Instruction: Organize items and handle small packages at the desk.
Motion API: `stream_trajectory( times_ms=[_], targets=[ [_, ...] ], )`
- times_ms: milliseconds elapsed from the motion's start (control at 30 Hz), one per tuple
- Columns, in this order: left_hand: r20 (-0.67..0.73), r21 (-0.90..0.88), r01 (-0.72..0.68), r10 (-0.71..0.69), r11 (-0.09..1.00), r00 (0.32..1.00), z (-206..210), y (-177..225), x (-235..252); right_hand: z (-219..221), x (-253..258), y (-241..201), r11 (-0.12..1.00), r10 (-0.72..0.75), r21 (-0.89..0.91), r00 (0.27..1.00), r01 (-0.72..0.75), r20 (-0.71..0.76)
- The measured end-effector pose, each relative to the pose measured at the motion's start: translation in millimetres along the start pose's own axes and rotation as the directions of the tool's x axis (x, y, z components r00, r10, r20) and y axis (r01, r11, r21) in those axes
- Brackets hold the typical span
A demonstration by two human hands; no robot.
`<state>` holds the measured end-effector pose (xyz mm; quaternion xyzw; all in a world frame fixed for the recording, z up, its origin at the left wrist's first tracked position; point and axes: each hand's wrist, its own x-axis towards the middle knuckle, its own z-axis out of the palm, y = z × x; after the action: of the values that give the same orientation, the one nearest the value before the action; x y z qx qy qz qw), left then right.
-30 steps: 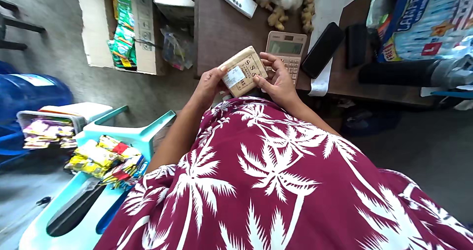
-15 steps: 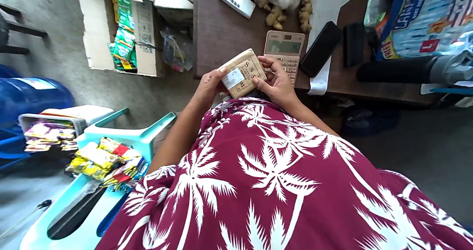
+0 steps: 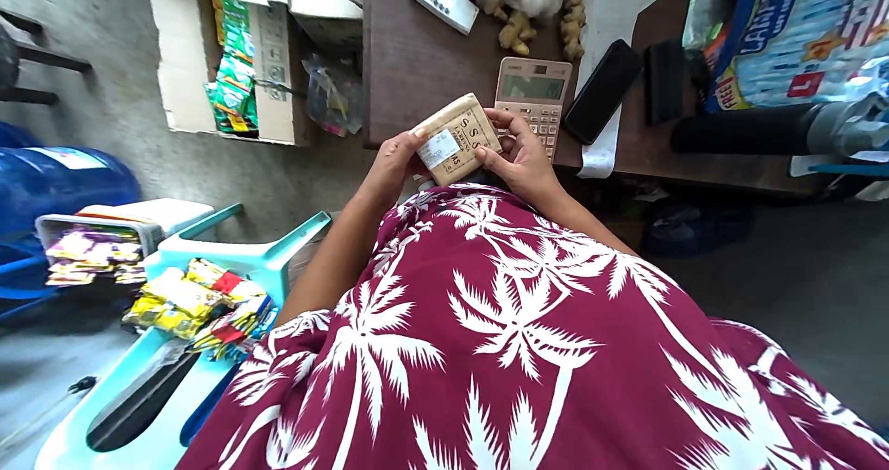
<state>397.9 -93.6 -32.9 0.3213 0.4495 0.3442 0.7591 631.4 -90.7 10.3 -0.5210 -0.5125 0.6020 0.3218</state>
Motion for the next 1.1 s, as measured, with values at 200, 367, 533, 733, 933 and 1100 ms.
stream_trajectory(
  times_ms=[200, 367, 533, 733, 933, 1100],
  targets=[
    [0.0, 0.005, 0.011, -0.011, 1.0, 1.0, 0.9, 1.7, -0.4, 0.3, -0.5, -2.2, 1.0, 0.013, 0.01, 1.0, -0.013, -0.001],
    [-0.008, 0.018, 0.021, -0.021, 1.0, 1.0, 0.7, 2.1, -0.1, 0.4, -0.8, -0.9, 1.0, 0.006, 0.014, 1.0, -0.006, 0.002],
    [-0.007, 0.017, 0.032, -0.032, 0.999, 0.999, -1.1, 1.3, 0.8, 0.9, 0.3, -0.4, 1.0, 0.0, 0.007, 1.0, 0.0, 0.002],
    [-0.007, 0.009, 0.037, -0.037, 0.999, 0.999, -1.7, 2.8, 2.1, 0.5, 1.6, -1.0, 1.0, 0.017, 0.008, 1.0, -0.017, 0.003],
    [-0.007, -0.007, 0.033, -0.033, 0.999, 0.999, -2.0, 1.4, 3.4, 1.0, 3.5, -2.7, 0.999, 0.033, 0.007, 0.999, -0.033, 0.0],
    [-0.01, -0.022, 0.054, -0.054, 0.998, 0.998, -4.0, 0.1, 6.1, -0.2, 5.8, 0.3, 0.975, -0.046, -0.22, 0.998, 0.034, -0.051]
  ],
)
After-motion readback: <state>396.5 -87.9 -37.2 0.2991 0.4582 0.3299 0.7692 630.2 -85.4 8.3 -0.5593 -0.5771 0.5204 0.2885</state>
